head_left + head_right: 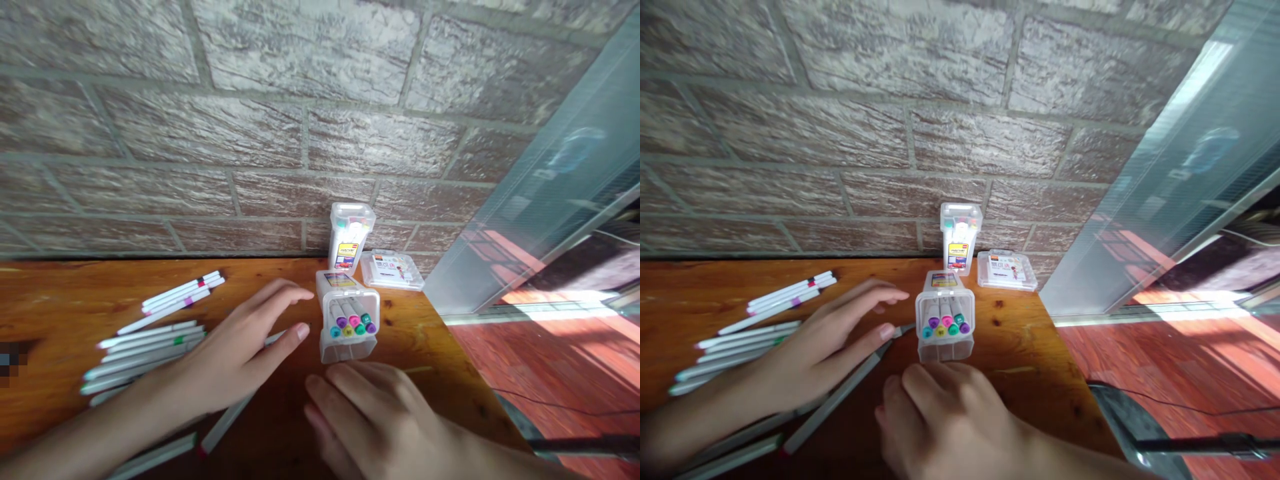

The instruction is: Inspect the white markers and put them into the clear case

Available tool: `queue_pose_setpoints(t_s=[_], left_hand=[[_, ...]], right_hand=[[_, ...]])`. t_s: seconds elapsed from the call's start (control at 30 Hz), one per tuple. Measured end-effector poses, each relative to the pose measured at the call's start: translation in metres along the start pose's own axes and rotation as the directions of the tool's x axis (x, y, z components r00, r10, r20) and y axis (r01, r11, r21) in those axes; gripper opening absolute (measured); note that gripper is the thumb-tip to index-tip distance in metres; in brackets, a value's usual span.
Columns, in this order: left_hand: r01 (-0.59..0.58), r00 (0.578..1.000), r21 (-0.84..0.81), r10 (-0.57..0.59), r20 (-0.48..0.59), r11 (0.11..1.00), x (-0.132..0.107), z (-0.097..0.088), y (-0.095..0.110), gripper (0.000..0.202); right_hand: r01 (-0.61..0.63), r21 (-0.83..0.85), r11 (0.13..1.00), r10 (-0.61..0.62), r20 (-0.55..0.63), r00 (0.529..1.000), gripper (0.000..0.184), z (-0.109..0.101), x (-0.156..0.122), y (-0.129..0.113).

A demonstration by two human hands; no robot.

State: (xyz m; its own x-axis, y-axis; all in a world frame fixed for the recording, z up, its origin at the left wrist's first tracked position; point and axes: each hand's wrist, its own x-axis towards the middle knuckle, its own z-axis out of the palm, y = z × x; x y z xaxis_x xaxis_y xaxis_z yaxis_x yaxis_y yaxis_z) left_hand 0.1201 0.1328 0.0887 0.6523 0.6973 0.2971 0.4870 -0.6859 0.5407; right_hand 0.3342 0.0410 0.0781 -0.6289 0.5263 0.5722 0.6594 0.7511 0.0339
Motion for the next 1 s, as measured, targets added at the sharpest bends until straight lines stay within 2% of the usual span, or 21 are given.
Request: queue_pose_setpoints(t_s=[0.13,0.23,0.37,0.47,0.57,0.63,0.7,0.83,1.0], left_hand=[[0.013,1.000,0.057,-0.013,-0.010,0.998,-0.015,-0.014,-0.017,0.025],[0.106,0.993,0.096,-0.099,-0.069,0.990,-0.029,-0.025,-0.041,0.024],[0.180,0.971,0.155,-0.150,-0.185,0.971,-0.046,-0.036,-0.074,0.029],[0.191,0.971,0.197,-0.155,-0.182,0.962,-0.052,-0.036,-0.088,0.035],[0.174,0.978,0.175,-0.149,-0.148,0.969,-0.052,-0.032,-0.090,0.033],[0.154,0.984,0.147,-0.138,-0.114,0.977,-0.052,-0.030,-0.087,0.028],[0.143,0.987,0.115,-0.133,-0.092,0.983,-0.052,-0.028,-0.084,0.024],[0.113,0.993,0.100,-0.108,-0.056,0.988,-0.054,-0.024,-0.076,0.017],[0.072,0.992,0.127,-0.084,0.092,0.989,-0.052,-0.016,-0.065,0.013]], right_hand=[[0.043,0.082,0.996,-0.053,0.122,0.991,0.016,0.040,0.013,-0.012],[0.007,0.131,0.991,-0.030,0.174,0.984,0.017,0.061,0.029,-0.019],[-0.050,0.227,0.973,0.038,0.057,0.998,0.020,0.082,0.047,-0.033],[0.047,0.359,0.932,-0.019,-0.083,0.996,0.023,0.095,0.046,-0.041],[0.227,0.430,0.874,-0.190,-0.128,0.973,0.030,0.099,0.038,-0.043],[0.292,0.441,0.849,-0.258,-0.137,0.956,0.035,0.097,0.032,-0.040],[0.287,0.457,0.842,-0.262,-0.119,0.958,0.035,0.095,0.029,-0.036],[0.199,0.511,0.836,-0.181,-0.086,0.980,0.031,0.095,0.027,-0.032],[0.186,0.540,0.821,-0.144,-0.120,0.982,0.028,0.099,0.029,-0.034]])
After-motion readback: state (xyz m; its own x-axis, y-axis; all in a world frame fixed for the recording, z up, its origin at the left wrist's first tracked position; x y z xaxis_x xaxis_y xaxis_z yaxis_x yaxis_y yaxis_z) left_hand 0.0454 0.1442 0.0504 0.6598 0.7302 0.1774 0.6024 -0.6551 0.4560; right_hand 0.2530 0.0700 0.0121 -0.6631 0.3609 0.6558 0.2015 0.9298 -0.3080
